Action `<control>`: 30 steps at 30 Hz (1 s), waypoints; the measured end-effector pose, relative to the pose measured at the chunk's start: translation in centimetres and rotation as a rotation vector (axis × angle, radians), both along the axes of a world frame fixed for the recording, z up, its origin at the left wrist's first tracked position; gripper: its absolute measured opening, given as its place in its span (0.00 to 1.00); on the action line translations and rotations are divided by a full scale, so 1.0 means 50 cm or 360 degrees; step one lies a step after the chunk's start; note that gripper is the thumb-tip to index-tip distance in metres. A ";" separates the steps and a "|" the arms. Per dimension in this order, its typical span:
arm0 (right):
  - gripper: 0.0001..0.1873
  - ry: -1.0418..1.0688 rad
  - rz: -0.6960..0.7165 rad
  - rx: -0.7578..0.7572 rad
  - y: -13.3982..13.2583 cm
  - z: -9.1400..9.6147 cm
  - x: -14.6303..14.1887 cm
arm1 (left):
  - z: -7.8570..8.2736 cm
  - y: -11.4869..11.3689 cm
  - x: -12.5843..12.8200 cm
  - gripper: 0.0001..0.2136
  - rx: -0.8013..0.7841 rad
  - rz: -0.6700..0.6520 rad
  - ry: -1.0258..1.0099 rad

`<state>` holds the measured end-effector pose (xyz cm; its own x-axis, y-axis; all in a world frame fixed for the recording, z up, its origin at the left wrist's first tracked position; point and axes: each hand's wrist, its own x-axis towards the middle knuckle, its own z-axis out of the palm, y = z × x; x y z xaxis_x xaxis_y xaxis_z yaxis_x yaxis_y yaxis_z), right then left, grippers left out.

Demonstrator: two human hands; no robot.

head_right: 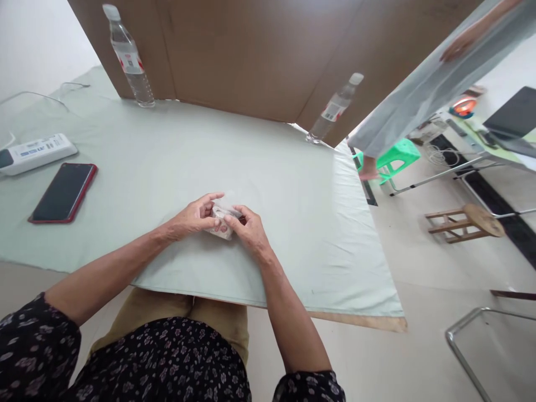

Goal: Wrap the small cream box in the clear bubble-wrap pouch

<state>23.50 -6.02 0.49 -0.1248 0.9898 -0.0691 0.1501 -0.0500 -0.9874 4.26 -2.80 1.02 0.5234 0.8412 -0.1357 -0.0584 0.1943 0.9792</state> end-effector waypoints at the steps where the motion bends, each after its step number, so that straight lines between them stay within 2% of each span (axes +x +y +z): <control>1: 0.25 0.0014 -0.0035 0.0002 0.004 -0.002 -0.001 | 0.001 -0.001 0.001 0.43 -0.0017 0.0002 -0.0008; 5: 0.23 0.0075 -0.0212 0.0005 0.024 -0.009 -0.009 | 0.001 -0.005 0.006 0.45 -0.0070 0.0021 -0.0045; 10: 0.17 0.0185 -0.0272 0.0044 0.039 -0.017 -0.026 | -0.001 -0.003 0.011 0.45 -0.0105 0.0048 -0.0067; 12: 0.15 0.0247 -0.0317 0.0042 0.039 -0.019 -0.029 | -0.003 -0.001 0.014 0.42 -0.0135 0.0102 -0.0062; 15: 0.13 0.0304 -0.0377 0.0022 0.037 -0.017 -0.029 | -0.002 0.000 0.016 0.31 -0.0144 0.0143 -0.0040; 19: 0.13 0.0257 -0.0353 0.0032 0.034 -0.011 -0.026 | 0.005 -0.002 0.010 0.22 -0.0104 0.0073 -0.0003; 24: 0.13 0.0155 -0.0256 0.0025 0.029 -0.012 -0.023 | 0.005 -0.004 0.003 0.21 -0.0083 0.0070 0.0078; 30: 0.13 0.0111 -0.0222 0.0046 0.025 -0.006 -0.027 | 0.003 -0.007 0.003 0.19 0.0182 0.0118 0.0429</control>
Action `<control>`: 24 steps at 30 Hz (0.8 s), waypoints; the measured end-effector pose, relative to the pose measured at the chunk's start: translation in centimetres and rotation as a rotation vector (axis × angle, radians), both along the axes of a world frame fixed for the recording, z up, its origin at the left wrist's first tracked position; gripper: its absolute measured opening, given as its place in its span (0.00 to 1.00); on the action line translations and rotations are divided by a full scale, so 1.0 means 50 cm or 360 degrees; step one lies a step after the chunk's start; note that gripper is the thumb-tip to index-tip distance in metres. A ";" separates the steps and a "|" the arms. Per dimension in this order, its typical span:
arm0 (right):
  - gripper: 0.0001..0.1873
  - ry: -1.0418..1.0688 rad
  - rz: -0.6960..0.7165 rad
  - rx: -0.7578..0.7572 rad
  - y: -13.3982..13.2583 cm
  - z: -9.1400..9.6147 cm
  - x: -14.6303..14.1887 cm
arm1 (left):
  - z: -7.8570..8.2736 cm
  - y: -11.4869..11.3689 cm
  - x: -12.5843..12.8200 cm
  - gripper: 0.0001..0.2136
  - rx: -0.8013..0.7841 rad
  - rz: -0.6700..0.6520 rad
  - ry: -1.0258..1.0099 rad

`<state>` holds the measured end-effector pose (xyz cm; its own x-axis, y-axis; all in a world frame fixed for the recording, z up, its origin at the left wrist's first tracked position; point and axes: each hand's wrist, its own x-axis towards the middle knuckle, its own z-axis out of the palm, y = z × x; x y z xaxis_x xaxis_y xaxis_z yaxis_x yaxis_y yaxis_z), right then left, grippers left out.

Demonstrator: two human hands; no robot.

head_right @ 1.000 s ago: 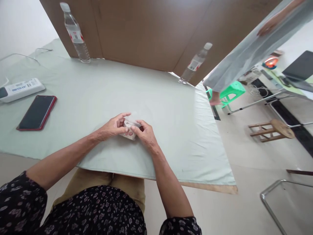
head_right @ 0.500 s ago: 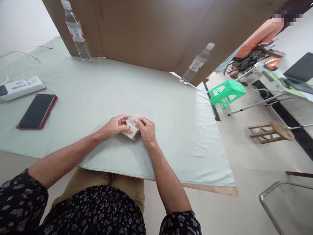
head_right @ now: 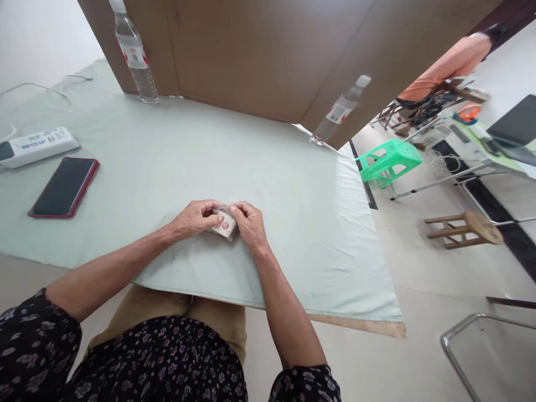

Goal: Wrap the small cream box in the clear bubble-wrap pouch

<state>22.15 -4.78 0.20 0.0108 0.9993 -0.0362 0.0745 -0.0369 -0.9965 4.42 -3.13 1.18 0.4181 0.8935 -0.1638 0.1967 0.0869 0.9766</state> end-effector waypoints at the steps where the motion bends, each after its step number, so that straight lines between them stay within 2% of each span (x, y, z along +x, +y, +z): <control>1: 0.13 -0.0032 0.0003 0.0020 0.000 0.001 -0.001 | 0.000 0.000 0.000 0.18 0.0025 -0.0022 0.0018; 8: 0.09 -0.0311 -0.0147 0.0253 0.001 -0.004 -0.004 | -0.005 0.002 -0.001 0.21 0.0012 -0.0048 0.0024; 15: 0.06 -0.0316 -0.0127 0.0350 -0.008 0.003 -0.007 | -0.009 0.007 -0.003 0.17 0.0042 -0.0029 -0.0006; 20: 0.04 -0.0552 -0.0081 0.0719 -0.014 -0.006 -0.005 | -0.001 0.004 -0.004 0.16 0.0168 0.0056 0.0055; 24: 0.06 -0.1040 -0.0055 0.1056 -0.021 -0.013 0.001 | -0.004 0.001 -0.003 0.16 0.0254 0.0110 0.0046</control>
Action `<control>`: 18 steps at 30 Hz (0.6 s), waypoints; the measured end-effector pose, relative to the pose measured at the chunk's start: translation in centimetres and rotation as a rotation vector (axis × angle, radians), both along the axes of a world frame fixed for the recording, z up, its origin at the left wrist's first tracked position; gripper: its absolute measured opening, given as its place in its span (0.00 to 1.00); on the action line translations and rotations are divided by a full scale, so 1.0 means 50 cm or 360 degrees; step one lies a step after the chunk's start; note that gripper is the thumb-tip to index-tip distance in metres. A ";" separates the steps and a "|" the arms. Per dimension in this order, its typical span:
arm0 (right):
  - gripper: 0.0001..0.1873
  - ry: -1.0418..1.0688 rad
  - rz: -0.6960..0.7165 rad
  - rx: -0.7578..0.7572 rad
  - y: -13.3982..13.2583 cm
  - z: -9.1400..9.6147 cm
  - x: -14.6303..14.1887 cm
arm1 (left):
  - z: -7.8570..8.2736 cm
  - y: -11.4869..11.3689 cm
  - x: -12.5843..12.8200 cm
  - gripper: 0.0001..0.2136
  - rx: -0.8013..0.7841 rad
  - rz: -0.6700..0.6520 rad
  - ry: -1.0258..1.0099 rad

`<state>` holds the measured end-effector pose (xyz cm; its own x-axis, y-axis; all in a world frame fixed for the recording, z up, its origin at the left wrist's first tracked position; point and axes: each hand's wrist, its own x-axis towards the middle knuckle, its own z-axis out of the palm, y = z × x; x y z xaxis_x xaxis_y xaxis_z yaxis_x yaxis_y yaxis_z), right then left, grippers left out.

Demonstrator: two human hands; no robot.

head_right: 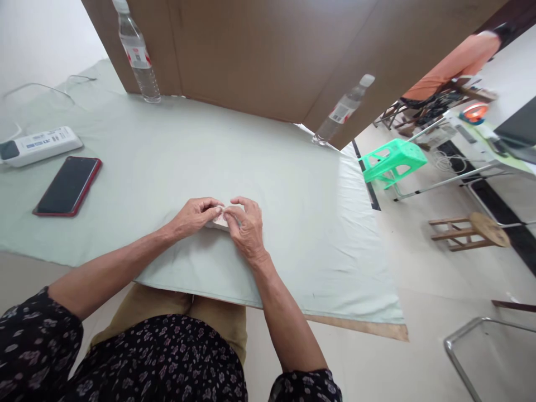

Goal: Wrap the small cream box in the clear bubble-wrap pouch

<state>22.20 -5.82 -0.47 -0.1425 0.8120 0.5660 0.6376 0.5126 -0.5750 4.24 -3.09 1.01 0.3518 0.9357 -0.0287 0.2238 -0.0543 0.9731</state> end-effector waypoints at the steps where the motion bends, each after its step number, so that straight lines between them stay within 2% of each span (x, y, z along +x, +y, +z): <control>1: 0.07 -0.0132 -0.0008 0.0071 -0.002 0.000 0.002 | -0.001 0.000 0.000 0.15 0.0014 0.0009 0.0002; 4: 0.09 -0.0434 0.0014 0.0241 -0.010 0.003 0.007 | -0.003 0.004 -0.005 0.15 0.0016 0.0025 0.0022; 7: 0.09 -0.0566 0.0028 0.0287 -0.016 0.005 0.008 | -0.002 0.009 -0.010 0.17 -0.0030 -0.0014 0.0002; 12: 0.10 -0.0565 -0.0009 0.0233 -0.020 -0.001 0.003 | -0.004 0.014 -0.010 0.19 -0.0045 0.0044 0.0109; 18: 0.10 -0.0487 -0.0014 0.0212 -0.019 -0.007 -0.002 | -0.013 0.017 -0.005 0.22 -0.0076 0.0041 0.0056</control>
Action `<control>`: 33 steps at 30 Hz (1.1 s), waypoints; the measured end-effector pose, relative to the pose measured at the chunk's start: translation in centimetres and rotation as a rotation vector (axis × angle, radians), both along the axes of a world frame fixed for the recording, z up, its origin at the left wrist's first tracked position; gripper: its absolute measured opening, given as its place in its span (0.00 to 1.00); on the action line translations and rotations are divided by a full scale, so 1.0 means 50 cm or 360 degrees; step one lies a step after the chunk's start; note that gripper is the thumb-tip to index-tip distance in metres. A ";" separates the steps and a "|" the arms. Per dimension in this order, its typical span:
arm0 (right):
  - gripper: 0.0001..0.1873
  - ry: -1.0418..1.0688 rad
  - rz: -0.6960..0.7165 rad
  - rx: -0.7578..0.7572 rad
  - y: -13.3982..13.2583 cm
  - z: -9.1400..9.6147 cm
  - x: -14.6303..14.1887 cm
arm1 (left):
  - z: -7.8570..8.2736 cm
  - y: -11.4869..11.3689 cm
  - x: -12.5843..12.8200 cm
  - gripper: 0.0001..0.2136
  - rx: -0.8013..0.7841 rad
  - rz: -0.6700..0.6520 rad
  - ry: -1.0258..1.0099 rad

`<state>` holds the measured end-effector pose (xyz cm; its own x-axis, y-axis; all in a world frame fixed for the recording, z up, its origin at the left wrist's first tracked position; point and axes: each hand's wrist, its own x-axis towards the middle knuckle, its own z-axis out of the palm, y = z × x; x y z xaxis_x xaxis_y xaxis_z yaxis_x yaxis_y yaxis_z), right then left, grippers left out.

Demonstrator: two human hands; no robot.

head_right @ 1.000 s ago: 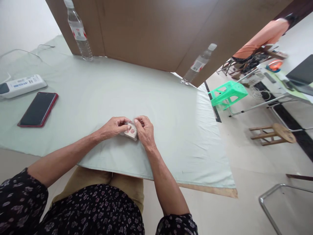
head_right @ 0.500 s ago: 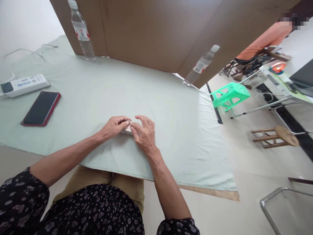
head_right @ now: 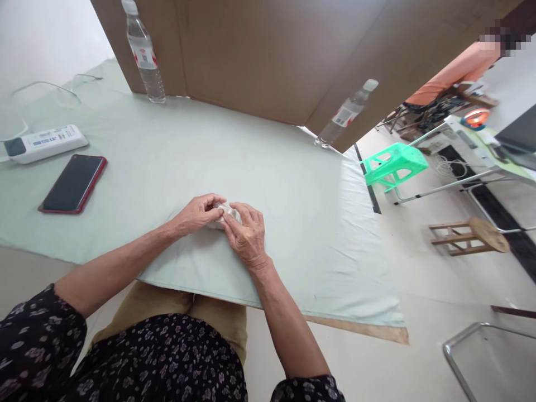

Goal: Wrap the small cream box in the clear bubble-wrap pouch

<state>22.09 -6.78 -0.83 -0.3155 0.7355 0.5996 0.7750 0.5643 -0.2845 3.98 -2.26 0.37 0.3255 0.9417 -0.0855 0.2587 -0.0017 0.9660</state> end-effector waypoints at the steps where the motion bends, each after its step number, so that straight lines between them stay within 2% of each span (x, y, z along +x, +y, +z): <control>1: 0.10 0.0000 -0.0009 0.0010 0.001 -0.001 -0.001 | -0.001 0.000 0.000 0.22 0.0002 -0.0001 0.0001; 7: 0.10 0.0044 0.0019 0.0046 0.013 -0.008 -0.006 | 0.000 0.002 0.002 0.21 0.0019 -0.0001 0.0007; 11: 0.10 0.0140 0.0043 -0.0091 0.017 -0.012 -0.010 | 0.001 0.002 0.002 0.20 0.0053 0.0000 0.0006; 15: 0.11 0.0459 0.0020 -0.0177 0.011 -0.014 -0.006 | 0.004 0.000 0.000 0.21 0.0030 0.0007 0.0011; 18: 0.12 0.0754 -0.0096 -0.0145 0.007 -0.013 0.006 | 0.003 -0.002 -0.004 0.21 0.0035 -0.0013 0.0063; 20: 0.11 0.0833 -0.0182 -0.0191 0.008 -0.014 0.016 | 0.001 -0.002 -0.008 0.22 0.0025 -0.0031 0.0043; 25: 0.13 0.0779 -0.0190 -0.0311 0.012 -0.016 0.026 | 0.000 0.001 -0.017 0.22 -0.0060 0.0002 -0.0160; 33: 0.16 0.0410 -0.0045 -0.0290 -0.005 -0.008 0.007 | 0.010 0.000 -0.021 0.24 -0.0109 0.0097 -0.0145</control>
